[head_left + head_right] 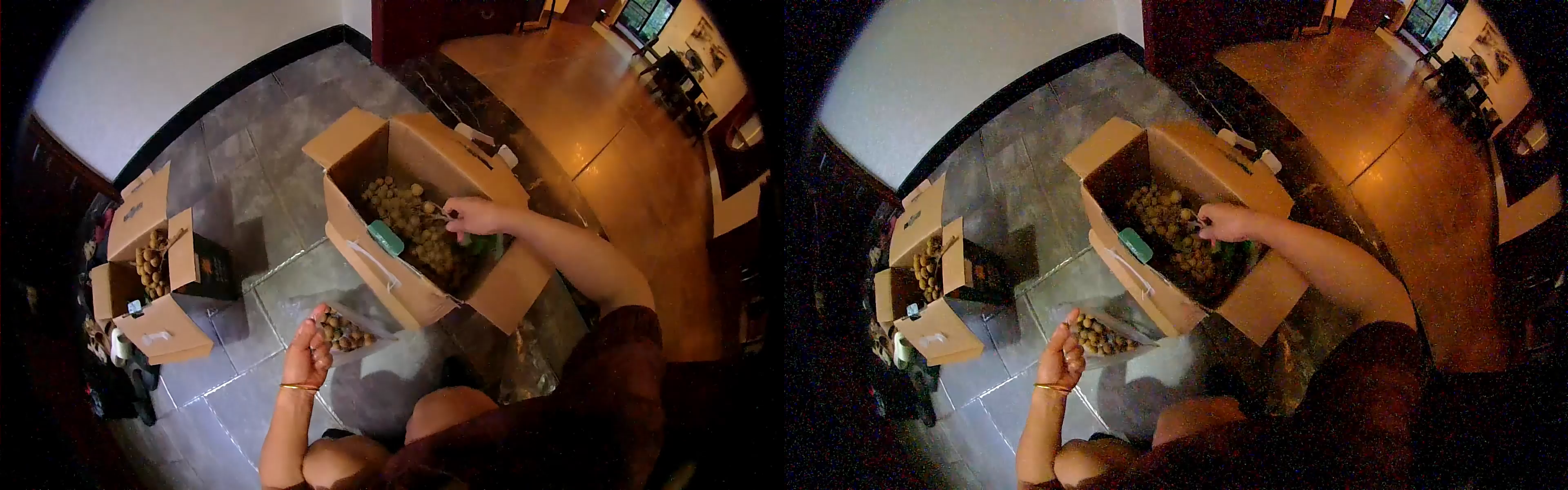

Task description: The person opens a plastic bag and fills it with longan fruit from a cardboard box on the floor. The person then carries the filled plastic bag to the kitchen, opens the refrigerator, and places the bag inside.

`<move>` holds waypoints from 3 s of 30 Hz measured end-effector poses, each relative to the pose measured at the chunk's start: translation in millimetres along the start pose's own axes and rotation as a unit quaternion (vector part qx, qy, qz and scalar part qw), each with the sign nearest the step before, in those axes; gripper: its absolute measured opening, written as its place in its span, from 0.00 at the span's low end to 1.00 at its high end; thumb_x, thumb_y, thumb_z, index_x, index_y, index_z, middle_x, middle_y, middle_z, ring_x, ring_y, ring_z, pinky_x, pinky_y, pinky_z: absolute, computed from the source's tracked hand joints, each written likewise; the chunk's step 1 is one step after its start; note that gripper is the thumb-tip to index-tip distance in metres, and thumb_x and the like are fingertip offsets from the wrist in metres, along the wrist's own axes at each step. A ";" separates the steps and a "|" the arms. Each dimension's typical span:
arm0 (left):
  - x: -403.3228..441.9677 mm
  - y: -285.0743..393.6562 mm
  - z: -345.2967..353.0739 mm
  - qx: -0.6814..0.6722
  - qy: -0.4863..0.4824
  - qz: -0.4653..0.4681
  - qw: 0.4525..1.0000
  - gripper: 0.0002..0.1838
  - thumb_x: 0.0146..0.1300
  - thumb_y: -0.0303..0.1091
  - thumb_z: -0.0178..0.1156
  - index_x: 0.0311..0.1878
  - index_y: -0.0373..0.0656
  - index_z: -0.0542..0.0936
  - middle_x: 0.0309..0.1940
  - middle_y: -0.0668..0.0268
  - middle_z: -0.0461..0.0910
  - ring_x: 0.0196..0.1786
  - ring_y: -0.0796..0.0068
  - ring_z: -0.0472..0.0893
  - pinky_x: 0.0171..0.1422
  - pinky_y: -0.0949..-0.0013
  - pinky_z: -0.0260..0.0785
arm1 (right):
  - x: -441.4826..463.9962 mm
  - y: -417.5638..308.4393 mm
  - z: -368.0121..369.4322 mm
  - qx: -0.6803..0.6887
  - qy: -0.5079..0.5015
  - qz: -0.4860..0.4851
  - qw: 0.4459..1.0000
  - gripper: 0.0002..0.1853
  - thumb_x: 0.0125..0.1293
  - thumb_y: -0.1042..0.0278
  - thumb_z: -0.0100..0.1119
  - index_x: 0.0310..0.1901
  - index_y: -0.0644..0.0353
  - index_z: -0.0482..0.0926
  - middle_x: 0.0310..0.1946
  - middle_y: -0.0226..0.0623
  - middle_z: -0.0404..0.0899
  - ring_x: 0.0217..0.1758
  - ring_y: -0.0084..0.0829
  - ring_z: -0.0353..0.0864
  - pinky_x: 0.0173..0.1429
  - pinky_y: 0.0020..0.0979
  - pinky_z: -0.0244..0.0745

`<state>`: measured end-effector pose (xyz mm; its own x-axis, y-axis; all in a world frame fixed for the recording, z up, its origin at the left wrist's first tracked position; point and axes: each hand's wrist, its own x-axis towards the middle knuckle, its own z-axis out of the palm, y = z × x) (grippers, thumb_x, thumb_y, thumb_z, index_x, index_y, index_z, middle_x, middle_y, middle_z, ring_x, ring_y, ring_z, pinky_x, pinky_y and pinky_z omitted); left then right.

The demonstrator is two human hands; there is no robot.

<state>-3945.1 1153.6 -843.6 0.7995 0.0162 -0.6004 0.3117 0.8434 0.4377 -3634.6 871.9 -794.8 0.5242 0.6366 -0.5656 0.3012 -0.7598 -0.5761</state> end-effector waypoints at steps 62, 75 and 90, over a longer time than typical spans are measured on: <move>-14.9 23.1 -61.1 0.152 -0.147 0.027 0.977 0.29 0.72 0.49 0.43 0.72 0.51 0.55 0.18 0.78 0.55 0.16 0.87 0.51 0.17 0.82 0.43 | -44.1 -163.0 107.9 0.234 -0.391 0.169 0.874 0.15 0.61 0.73 0.47 0.50 0.67 0.69 0.35 0.50 0.82 0.19 0.17 0.70 0.20 0.18 0.60; -25.4 19.3 -72.9 0.331 -0.161 0.051 0.928 0.28 0.71 0.51 0.45 0.70 0.52 0.61 0.19 0.79 0.56 0.19 0.88 0.53 0.20 0.80 0.45 | 20.5 -141.9 161.6 0.368 -0.390 0.308 0.786 0.10 0.66 0.63 0.52 0.42 0.61 0.69 0.46 0.43 0.79 0.15 0.10 0.58 0.16 0.15 0.55; -32.0 31.8 -69.9 0.356 -0.070 0.164 0.917 0.28 0.66 0.47 0.55 0.68 0.53 0.64 0.19 0.80 0.61 0.19 0.89 0.56 0.21 0.82 0.47 | 10.3 -155.4 167.1 0.259 -0.422 0.265 0.827 0.11 0.64 0.64 0.52 0.43 0.62 0.74 0.43 0.39 0.82 0.15 0.11 0.58 0.18 0.16 0.55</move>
<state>-3996.7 1217.4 -857.3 0.9529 0.0945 -0.2881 0.2589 0.2408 0.9354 -3809.1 1018.6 -809.7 -0.3361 0.2628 -0.9044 -0.2888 -0.9428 -0.1666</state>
